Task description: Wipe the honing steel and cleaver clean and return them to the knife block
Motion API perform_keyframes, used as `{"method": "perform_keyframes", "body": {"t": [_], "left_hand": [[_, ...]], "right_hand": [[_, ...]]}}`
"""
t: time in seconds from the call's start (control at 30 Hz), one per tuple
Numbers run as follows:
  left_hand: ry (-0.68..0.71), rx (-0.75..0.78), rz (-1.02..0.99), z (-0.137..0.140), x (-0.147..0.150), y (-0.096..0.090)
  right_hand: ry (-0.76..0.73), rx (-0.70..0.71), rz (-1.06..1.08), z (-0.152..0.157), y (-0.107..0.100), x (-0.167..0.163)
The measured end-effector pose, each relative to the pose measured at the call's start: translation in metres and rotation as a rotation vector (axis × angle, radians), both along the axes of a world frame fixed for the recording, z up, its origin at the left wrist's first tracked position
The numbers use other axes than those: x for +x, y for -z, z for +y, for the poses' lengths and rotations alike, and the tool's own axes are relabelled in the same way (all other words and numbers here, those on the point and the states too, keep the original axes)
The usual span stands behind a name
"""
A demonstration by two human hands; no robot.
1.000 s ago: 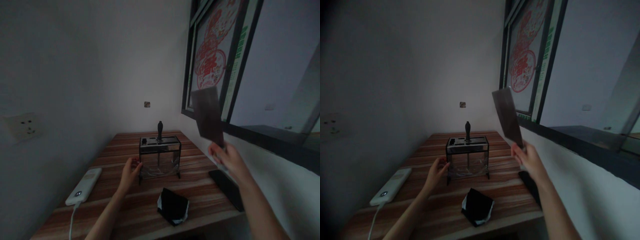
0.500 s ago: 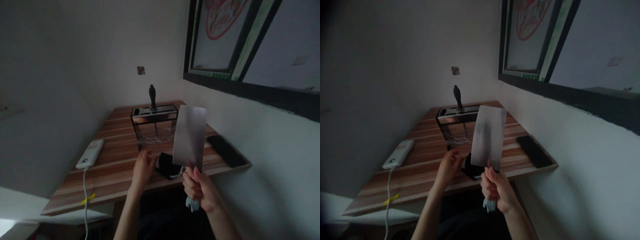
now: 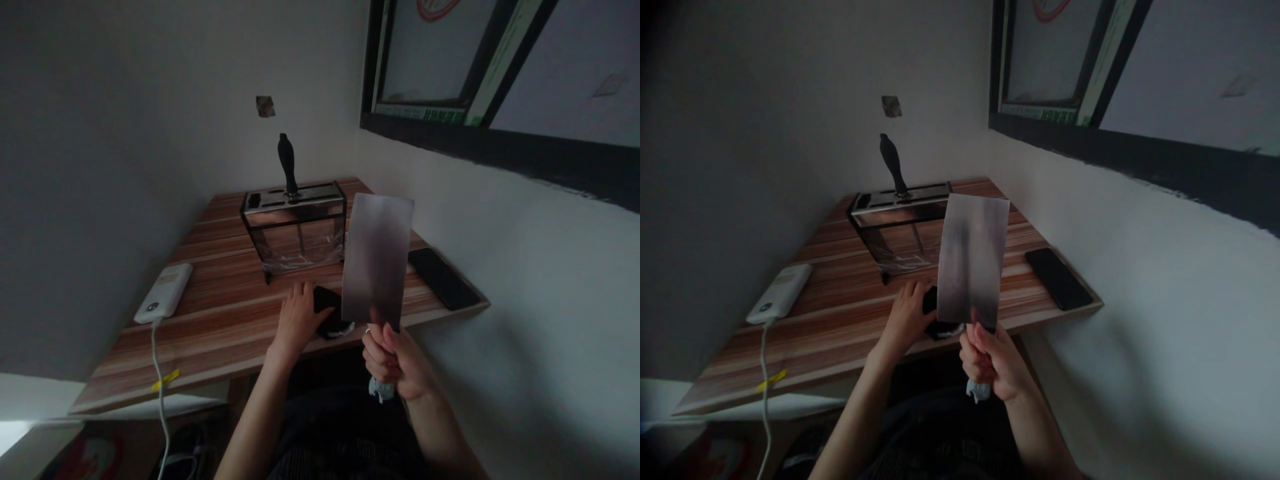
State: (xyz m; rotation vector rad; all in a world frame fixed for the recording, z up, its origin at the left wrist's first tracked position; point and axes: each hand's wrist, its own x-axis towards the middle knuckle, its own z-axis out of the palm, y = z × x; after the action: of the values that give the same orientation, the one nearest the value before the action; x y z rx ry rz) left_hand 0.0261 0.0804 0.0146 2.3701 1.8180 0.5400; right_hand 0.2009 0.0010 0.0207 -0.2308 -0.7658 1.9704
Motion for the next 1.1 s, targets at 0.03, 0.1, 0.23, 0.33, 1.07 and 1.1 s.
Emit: {"method": "perform_keyframes", "body": {"t": [0.03, 0.1, 0.23, 0.33, 1.07, 1.1], "left_hand": [[0.033, 0.053, -0.033, -0.002, -0.002, 0.000], [0.175, 0.131, -0.116, -0.006, -0.006, -0.003], [0.537, 0.110, -0.183, -0.015, -0.013, -0.003], [0.600, 0.069, -0.096, -0.018, -0.018, 0.008], [0.178, -0.099, 0.034, 0.006, -0.031, 0.007], [0.206, -0.113, 0.006, 0.006, -0.029, 0.006]], "right_hand": [[0.006, -0.005, -0.005, 0.000, 0.000, 0.001], [0.020, -0.027, -0.011, 0.001, 0.001, 0.002], [0.051, -0.058, -0.013, 0.003, 0.000, 0.004], [0.069, -0.058, -0.015, 0.004, 0.000, 0.005], [0.081, -0.111, -0.078, 0.000, 0.000, 0.002], [0.090, -0.120, -0.087, -0.001, 0.000, 0.002]]}}
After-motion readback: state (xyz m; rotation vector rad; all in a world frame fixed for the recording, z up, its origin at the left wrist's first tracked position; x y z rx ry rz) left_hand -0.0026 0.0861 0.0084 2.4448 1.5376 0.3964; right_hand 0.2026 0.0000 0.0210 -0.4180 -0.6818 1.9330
